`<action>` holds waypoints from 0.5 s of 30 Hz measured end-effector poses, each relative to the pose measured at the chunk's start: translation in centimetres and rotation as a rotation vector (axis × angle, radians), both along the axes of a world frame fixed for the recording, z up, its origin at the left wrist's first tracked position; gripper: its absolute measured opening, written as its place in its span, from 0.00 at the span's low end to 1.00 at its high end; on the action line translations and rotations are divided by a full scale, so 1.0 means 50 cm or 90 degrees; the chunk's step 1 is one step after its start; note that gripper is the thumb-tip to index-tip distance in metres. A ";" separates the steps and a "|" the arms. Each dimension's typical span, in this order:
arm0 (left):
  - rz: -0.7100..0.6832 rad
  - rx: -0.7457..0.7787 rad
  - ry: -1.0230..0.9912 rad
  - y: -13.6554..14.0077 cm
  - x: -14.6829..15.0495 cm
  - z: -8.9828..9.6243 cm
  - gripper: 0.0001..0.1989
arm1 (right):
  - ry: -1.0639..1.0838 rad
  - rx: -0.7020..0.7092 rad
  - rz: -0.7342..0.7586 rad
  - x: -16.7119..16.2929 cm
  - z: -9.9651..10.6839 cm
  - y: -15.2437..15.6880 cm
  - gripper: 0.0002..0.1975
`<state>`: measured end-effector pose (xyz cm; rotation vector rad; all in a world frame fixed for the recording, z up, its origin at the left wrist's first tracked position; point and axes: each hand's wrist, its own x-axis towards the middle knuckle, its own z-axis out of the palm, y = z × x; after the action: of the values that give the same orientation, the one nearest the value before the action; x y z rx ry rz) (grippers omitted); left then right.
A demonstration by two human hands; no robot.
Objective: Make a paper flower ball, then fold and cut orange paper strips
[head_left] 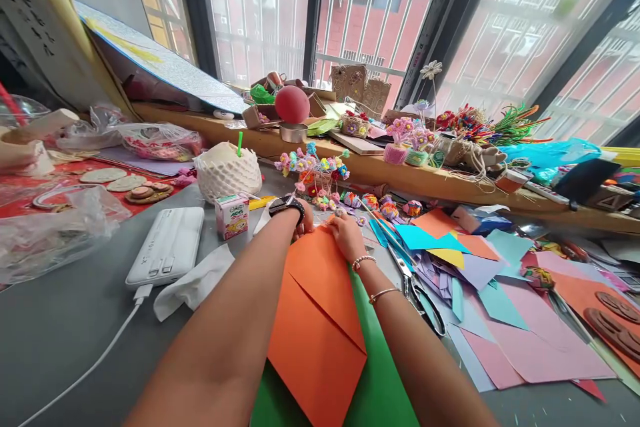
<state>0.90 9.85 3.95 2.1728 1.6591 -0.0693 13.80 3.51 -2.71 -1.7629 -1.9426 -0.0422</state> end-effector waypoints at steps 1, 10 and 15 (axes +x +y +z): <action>0.000 -0.028 0.008 -0.005 0.001 -0.003 0.09 | 0.000 0.006 -0.003 -0.005 -0.006 -0.002 0.09; 0.043 0.097 0.019 -0.055 0.042 -0.077 0.15 | 0.032 0.025 0.000 0.005 -0.018 -0.012 0.08; 0.044 0.204 -0.002 -0.070 0.034 -0.101 0.19 | 0.052 0.046 0.016 0.035 -0.021 -0.012 0.08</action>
<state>2.62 6.34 -1.09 2.3355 1.8465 0.2354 15.57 2.92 -3.76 -1.6682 -1.8813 -0.0308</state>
